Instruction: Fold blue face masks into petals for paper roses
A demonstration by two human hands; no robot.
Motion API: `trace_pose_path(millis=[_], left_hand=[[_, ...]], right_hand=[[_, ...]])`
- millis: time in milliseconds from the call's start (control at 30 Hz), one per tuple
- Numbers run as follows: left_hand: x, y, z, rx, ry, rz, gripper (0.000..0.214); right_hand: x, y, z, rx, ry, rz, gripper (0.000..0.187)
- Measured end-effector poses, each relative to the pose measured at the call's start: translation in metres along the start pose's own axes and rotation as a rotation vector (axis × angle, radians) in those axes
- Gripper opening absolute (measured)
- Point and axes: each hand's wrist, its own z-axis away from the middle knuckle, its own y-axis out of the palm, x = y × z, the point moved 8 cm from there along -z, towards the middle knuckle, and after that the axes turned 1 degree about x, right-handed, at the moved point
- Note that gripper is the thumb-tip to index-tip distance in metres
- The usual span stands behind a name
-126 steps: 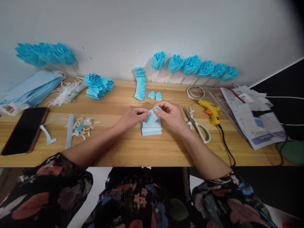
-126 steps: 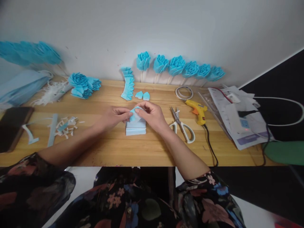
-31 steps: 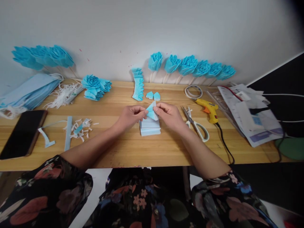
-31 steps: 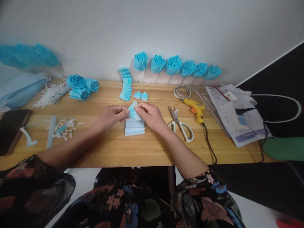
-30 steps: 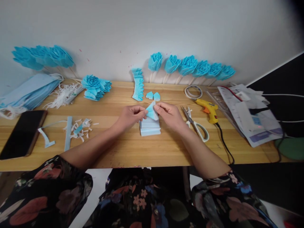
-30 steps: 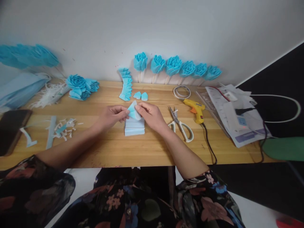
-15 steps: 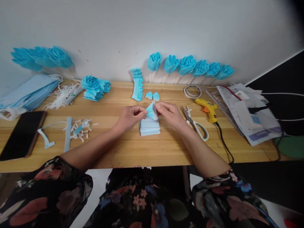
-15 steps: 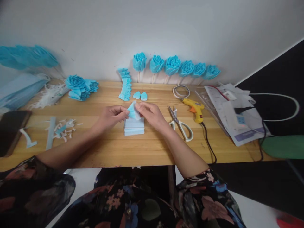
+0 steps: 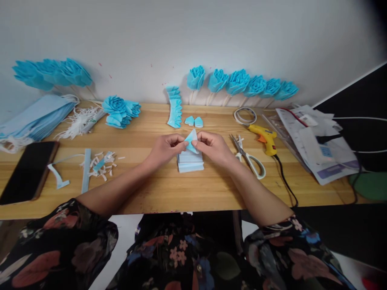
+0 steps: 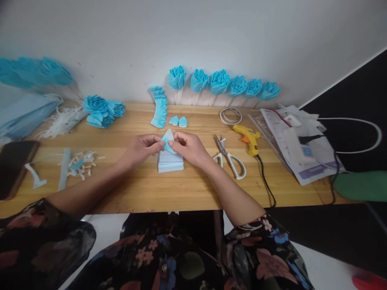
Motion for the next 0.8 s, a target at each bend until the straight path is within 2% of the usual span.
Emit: trace_pose_path(millis=[167,600,800], left_hand=[[0.002,-0.005,-0.001,-0.047,0.0,0.016,0.024],[0.003,-0.005,-0.001,-0.063,-0.005,0.001,0.024],[0.001,-0.002,0.0,-0.025,0.012,-0.028,0.026]], right_hand=[[0.004,-0.003,0.0,-0.002,-0.021,-0.032,0.03],[-0.005,0.001,-0.001,0.018,0.004,0.033,0.03],[0.0,0.001,-0.001,0.023,0.008,-0.009,0.037]])
